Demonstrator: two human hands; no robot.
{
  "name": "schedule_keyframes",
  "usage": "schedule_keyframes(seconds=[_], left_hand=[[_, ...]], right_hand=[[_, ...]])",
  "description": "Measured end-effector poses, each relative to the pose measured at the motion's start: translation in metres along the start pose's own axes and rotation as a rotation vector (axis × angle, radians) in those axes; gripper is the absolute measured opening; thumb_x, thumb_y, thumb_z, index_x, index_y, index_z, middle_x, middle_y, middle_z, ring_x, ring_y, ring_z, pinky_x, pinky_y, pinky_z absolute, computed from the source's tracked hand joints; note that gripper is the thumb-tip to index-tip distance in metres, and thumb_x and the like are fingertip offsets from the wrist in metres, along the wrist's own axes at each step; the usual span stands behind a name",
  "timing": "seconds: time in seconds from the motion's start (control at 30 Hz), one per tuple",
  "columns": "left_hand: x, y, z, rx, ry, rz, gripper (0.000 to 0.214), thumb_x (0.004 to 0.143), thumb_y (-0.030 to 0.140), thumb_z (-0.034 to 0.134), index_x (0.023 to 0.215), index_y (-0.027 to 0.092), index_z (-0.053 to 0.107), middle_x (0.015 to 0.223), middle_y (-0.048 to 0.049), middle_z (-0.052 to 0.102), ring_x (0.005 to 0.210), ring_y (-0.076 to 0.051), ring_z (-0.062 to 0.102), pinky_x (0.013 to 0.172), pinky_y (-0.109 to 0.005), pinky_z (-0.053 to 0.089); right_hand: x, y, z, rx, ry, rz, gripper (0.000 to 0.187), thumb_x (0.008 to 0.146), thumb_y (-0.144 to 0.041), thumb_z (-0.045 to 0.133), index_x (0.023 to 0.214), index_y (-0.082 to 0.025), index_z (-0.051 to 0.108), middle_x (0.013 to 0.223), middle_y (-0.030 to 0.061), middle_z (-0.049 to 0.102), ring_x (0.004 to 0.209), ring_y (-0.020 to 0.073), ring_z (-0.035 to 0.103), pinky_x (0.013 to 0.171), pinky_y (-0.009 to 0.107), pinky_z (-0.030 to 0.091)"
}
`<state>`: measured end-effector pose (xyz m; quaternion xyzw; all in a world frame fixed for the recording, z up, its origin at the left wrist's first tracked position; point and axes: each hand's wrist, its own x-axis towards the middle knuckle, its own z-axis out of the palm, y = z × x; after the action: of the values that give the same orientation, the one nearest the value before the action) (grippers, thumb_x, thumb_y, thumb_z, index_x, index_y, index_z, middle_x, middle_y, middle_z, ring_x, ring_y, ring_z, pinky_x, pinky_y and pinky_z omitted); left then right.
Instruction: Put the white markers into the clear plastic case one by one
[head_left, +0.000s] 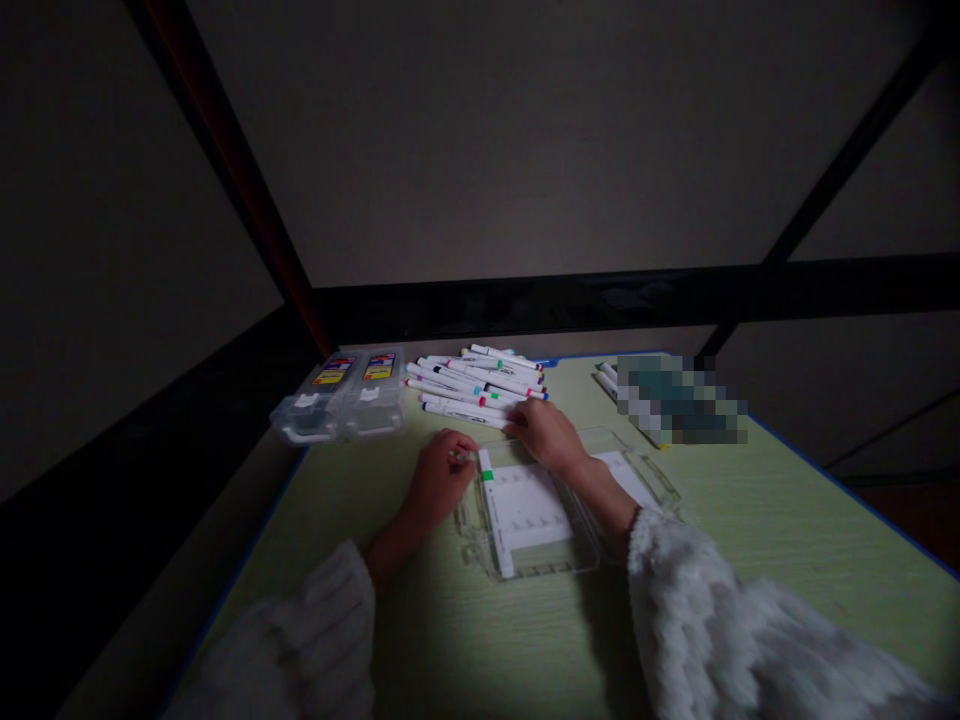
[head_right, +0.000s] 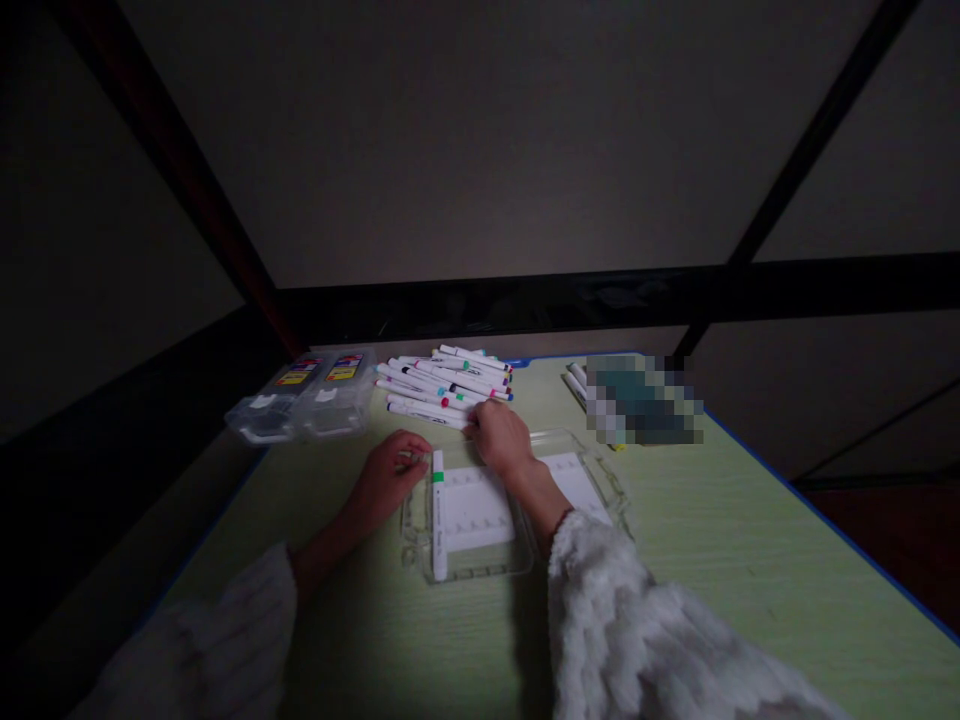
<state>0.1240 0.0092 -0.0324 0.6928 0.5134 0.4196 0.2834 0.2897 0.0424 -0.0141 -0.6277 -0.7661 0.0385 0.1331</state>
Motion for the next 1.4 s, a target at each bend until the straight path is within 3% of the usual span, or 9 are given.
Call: schedule_keyframes(seconds=[0.4, 0.63, 0.83, 1.07, 1.4], left_hand=[[0.001, 0.000, -0.001, -0.059, -0.001, -0.016, 0.017, 0.057, 0.003, 0.050, 0.065, 0.016, 0.057, 0.072, -0.0006, 0.056, 0.068, -0.012, 0.052, 0.057, -0.021, 0.042], [0.001, 0.000, 0.000, -0.143, 0.097, -0.061, 0.022, 0.058, 0.006, 0.053, 0.077, 0.017, 0.055, 0.079, -0.0017, 0.057, 0.069, -0.011, 0.052, 0.056, -0.020, 0.041], [0.001, 0.006, -0.003, -0.150, 0.186, 0.007, 0.028, 0.060, 0.010, 0.055, 0.087, 0.018, 0.052, 0.082, -0.0014, 0.057, 0.074, -0.012, 0.053, 0.066, -0.024, 0.040], [-0.002, 0.015, -0.005, -0.108, 0.192, 0.123, 0.026, 0.062, 0.010, 0.054, 0.087, 0.019, 0.058, 0.082, 0.0000, 0.060, 0.076, -0.013, 0.053, 0.072, -0.024, 0.039], [-0.001, 0.012, -0.004, -0.073, 0.146, 0.161, 0.024, 0.071, 0.017, 0.053, 0.093, 0.019, 0.061, 0.081, -0.0011, 0.060, 0.078, -0.013, 0.054, 0.075, -0.025, 0.041]], right_hand=[[-0.029, 0.000, -0.022, -0.065, 0.138, -0.035, 0.017, 0.086, -0.021, 0.038, 0.088, -0.013, 0.053, 0.094, 0.0110, 0.056, 0.081, 0.0214, 0.053, 0.066, 0.029, 0.035], [-0.072, 0.027, -0.033, 0.007, 0.197, -0.098, 0.015, 0.085, -0.025, 0.040, 0.086, -0.016, 0.051, 0.084, 0.0067, 0.054, 0.070, 0.0183, 0.051, 0.064, 0.029, 0.037], [-0.105, 0.052, -0.033, 0.221, 0.251, -0.186, 0.016, 0.087, -0.029, 0.037, 0.083, -0.017, 0.047, 0.078, 0.0056, 0.051, 0.065, 0.0177, 0.050, 0.060, 0.030, 0.038], [-0.105, 0.052, -0.030, 0.240, 0.251, -0.218, 0.015, 0.087, -0.028, 0.036, 0.084, -0.018, 0.046, 0.079, 0.0067, 0.051, 0.068, 0.0192, 0.050, 0.060, 0.032, 0.039], [-0.104, 0.053, -0.028, 0.191, 0.197, -0.183, 0.014, 0.087, -0.024, 0.035, 0.087, -0.016, 0.046, 0.082, 0.0083, 0.052, 0.071, 0.0199, 0.048, 0.064, 0.034, 0.038]])
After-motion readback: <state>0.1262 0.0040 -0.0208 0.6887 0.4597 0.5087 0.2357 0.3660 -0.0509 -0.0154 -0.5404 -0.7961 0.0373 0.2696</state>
